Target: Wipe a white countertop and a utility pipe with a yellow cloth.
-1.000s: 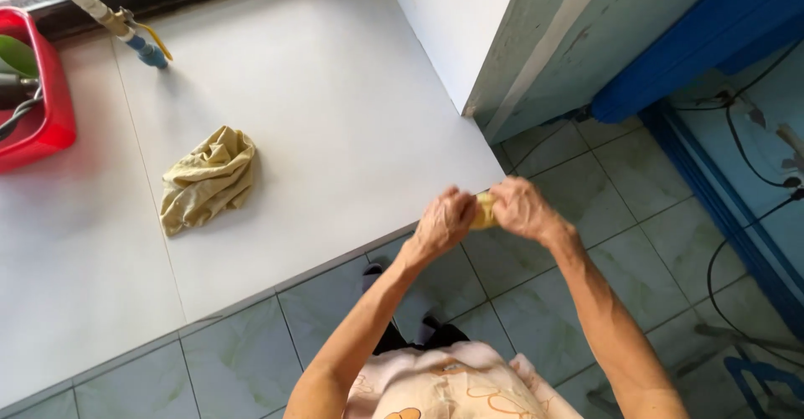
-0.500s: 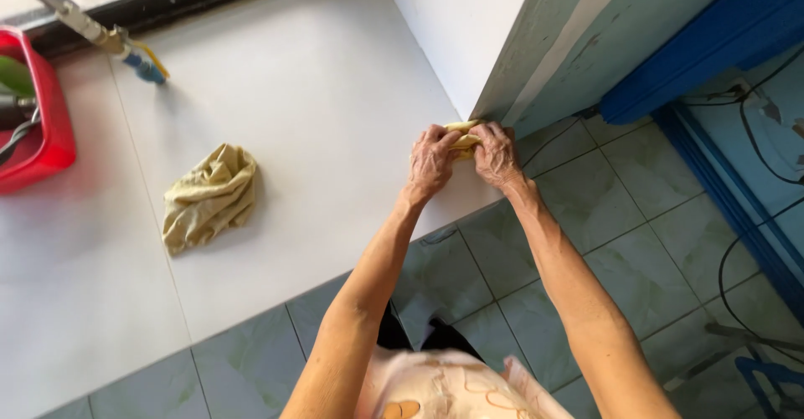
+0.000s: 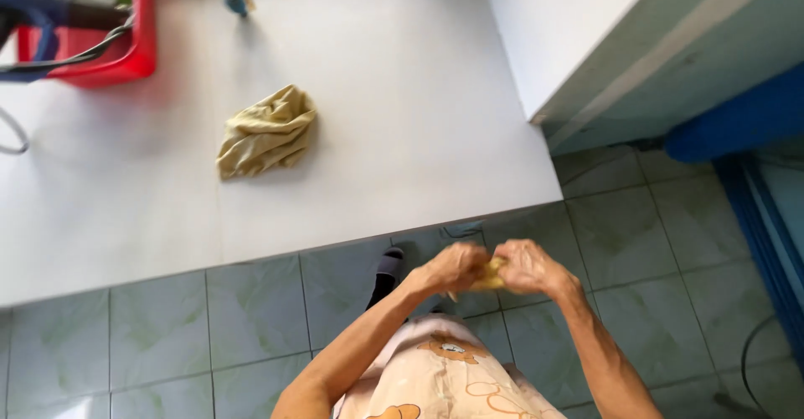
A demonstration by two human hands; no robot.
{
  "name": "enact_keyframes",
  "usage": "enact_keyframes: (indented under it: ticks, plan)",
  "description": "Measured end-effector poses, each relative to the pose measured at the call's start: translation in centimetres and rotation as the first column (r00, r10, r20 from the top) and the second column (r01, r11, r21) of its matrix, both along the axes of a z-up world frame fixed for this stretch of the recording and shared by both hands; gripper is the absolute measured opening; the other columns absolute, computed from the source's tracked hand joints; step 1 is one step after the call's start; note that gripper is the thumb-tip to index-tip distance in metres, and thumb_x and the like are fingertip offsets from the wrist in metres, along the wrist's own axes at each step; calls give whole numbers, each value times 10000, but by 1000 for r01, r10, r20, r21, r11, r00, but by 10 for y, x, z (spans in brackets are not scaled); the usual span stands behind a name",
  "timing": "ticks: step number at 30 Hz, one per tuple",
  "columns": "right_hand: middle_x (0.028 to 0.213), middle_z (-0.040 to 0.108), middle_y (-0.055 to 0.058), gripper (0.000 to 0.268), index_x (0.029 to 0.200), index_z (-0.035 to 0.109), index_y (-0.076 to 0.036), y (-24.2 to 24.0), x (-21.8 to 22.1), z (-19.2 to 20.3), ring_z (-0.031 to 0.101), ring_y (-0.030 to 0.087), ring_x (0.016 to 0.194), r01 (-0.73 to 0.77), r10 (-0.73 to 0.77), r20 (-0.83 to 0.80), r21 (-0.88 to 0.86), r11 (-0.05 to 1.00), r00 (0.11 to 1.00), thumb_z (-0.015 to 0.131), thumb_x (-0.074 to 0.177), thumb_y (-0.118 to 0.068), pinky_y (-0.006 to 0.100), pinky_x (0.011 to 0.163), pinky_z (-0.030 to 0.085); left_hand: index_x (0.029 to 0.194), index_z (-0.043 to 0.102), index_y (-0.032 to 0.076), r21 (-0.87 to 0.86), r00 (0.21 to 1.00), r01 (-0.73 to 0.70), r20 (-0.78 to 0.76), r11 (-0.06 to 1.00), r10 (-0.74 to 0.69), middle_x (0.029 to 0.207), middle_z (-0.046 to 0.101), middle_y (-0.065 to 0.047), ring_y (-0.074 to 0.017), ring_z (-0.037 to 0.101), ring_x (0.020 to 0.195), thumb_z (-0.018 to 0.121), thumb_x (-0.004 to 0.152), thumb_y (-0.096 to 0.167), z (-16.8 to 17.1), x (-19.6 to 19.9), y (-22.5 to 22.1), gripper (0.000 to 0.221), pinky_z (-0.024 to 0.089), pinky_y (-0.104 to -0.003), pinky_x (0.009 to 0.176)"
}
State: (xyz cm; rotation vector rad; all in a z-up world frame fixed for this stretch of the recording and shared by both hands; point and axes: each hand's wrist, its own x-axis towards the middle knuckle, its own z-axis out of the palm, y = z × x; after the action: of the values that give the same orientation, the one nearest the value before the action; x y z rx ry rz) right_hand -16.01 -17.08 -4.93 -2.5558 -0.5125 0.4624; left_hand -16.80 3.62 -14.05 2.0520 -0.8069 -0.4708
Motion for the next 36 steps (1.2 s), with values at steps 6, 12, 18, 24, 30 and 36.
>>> enact_keyframes:
  ticks: [6, 12, 18, 24, 30, 36]
  plan:
    - [955, 695, 220, 234, 1090, 565, -75, 63, 27, 67, 697, 388, 929, -306, 298, 102, 70, 949, 949, 606, 879, -166, 485, 807, 555, 1082, 692, 63, -218, 932, -354, 0, 910, 363, 933, 657, -171, -372, 682, 822, 696, 817, 47, 142, 25, 84, 266, 575, -468, 718]
    - [1128, 678, 206, 444, 1345, 507, -90, 153, 99, 170, 677, 396, 1048, 107, -131, 103, 211, 972, 986, 582, 976, -325, 492, 869, 549, 1098, 731, 146, -307, 770, -402, 397, 863, 500, 1042, 735, -26, -260, 650, 1048, 717, 848, 28, 221, 128, 136, 277, 495, -420, 934]
    - [1308, 545, 137, 674, 1411, 534, -196, 224, 152, 132, 507, 341, 1208, 174, -114, 175, -378, 909, 978, 751, 861, -521, 506, 943, 483, 1283, 664, 220, 136, 858, -448, 344, 884, 382, 1500, 452, -129, -362, 288, 1461, 823, 768, 178, 198, 176, 209, 541, 133, -749, 1099]
    - [1148, 632, 55, 462, 1261, 676, -260, 235, 156, 43, 607, 260, 1115, 236, -152, 402, -168, 957, 903, 790, 840, -411, 452, 923, 533, 1432, 551, 249, 384, 643, -760, 324, 525, 694, 1521, 421, -177, -382, 366, 1401, 789, 765, 92, 115, 193, 318, 725, 251, -657, 1110]
    - [1163, 678, 137, 381, 1270, 649, -94, 239, 178, -27, 700, 282, 973, 256, -211, 553, -5, 967, 806, 712, 928, -250, 399, 777, 611, 1190, 682, 201, -131, 423, -871, 286, 473, 860, 1028, 686, -82, -267, 599, 1077, 668, 962, 89, 74, 227, 295, 254, 512, -480, 1005]
    - [1056, 689, 79, 342, 1193, 664, -126, 259, 171, 21, 713, 265, 912, 256, -247, 408, 35, 966, 879, 722, 930, -337, 413, 745, 609, 1263, 631, 193, -482, 561, -681, 140, 551, 816, 1100, 732, -81, -269, 624, 1048, 583, 876, -14, 141, 293, 180, 441, 616, -399, 830]
